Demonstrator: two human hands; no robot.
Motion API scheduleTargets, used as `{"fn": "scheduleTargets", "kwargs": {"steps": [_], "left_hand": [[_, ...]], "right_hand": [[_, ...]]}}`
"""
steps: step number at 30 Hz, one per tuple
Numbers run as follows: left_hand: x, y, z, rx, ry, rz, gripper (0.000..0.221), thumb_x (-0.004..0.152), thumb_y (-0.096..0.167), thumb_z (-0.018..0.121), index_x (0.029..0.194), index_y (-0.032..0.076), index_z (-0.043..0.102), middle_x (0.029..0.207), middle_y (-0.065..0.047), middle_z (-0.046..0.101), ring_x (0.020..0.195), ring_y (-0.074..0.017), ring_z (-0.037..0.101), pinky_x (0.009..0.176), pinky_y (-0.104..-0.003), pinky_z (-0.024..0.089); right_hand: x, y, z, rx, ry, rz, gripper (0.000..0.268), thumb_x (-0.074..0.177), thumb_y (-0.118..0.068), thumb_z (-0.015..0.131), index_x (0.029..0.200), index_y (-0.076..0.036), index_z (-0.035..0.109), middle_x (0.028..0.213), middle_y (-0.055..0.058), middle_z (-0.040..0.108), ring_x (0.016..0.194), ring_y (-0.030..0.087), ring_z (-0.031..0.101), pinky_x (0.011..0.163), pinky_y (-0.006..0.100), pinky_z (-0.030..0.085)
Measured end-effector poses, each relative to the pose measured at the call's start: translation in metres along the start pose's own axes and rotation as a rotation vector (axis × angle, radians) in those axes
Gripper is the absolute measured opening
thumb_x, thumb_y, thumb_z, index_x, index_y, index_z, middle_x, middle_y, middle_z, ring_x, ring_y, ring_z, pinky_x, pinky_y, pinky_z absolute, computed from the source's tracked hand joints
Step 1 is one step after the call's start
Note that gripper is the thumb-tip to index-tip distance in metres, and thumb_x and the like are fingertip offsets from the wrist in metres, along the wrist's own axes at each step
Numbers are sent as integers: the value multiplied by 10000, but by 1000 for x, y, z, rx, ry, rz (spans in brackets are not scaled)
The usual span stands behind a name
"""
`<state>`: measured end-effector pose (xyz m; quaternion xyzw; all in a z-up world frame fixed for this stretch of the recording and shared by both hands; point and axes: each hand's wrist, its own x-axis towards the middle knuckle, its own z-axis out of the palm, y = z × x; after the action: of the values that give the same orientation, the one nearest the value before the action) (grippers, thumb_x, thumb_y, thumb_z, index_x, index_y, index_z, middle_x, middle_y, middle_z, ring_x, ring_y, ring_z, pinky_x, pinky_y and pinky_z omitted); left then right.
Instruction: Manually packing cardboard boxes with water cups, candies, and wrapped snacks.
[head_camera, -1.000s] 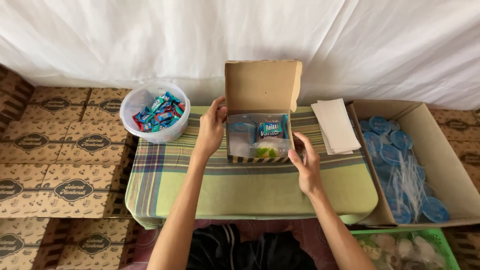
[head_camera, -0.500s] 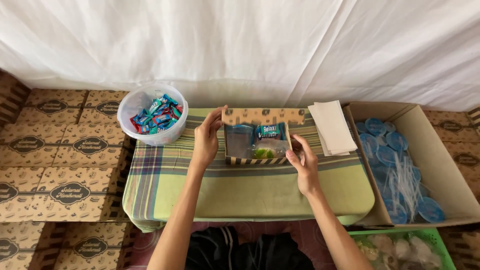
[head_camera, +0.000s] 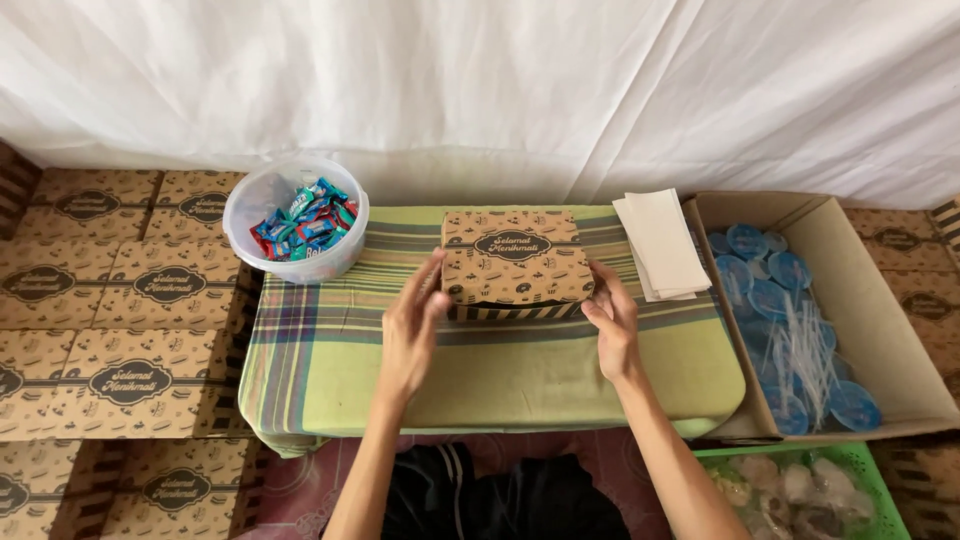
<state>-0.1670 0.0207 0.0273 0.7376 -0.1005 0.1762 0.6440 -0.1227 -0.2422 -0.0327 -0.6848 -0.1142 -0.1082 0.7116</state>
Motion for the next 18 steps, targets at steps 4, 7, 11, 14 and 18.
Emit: {"fn": "scheduleTargets", "kwargs": {"steps": [4, 7, 11, 14, 18], "left_hand": [[-8, -5, 3, 132, 8, 176, 621, 904, 201, 763, 1449, 19, 527, 1496, -294, 492, 1295, -509, 529, 1031, -626, 496], [-7, -9, 7, 222, 18, 218, 670, 820, 31, 801, 1437, 65, 542, 1503, -258, 494, 1245, -464, 599, 1006, -595, 544], [-5, -15, 14, 265, 100, 221, 614, 794, -25, 813, 1364, 65, 603, 1453, -228, 549, 1173, -450, 648, 959, -540, 585], [-6, -19, 15, 278, 131, 225, 579, 788, -32, 821, 1324, 64, 624, 1427, -214, 574, 1124, -449, 671, 935, -522, 602], [-7, -17, 15, 306, 125, 182, 540, 775, -80, 786, 1272, 66, 634, 1395, -236, 586, 1086, -480, 679, 917, -580, 598]], "right_hand": [[1, -4, 8, -31, 21, 14, 716, 780, -250, 616, 1458, -92, 449, 1328, 217, 574, 1279, 369, 541, 1086, 537, 374], [-1, -39, 27, -161, 10, -42, 806, 753, -312, 577, 1497, -89, 362, 1540, 277, 376, 1436, 522, 314, 1130, 751, 219], [-1, -22, 14, -321, -47, -47, 700, 854, -325, 593, 1519, -154, 457, 1523, 155, 451, 1453, 405, 344, 1108, 721, 286], [-3, -17, 12, -336, -32, -62, 614, 889, -281, 614, 1481, -147, 522, 1455, 146, 511, 1409, 368, 425, 1112, 650, 367], [-2, -12, 9, -314, -34, -87, 575, 887, -248, 645, 1435, -101, 560, 1397, 185, 549, 1365, 389, 488, 1107, 589, 422]]}}
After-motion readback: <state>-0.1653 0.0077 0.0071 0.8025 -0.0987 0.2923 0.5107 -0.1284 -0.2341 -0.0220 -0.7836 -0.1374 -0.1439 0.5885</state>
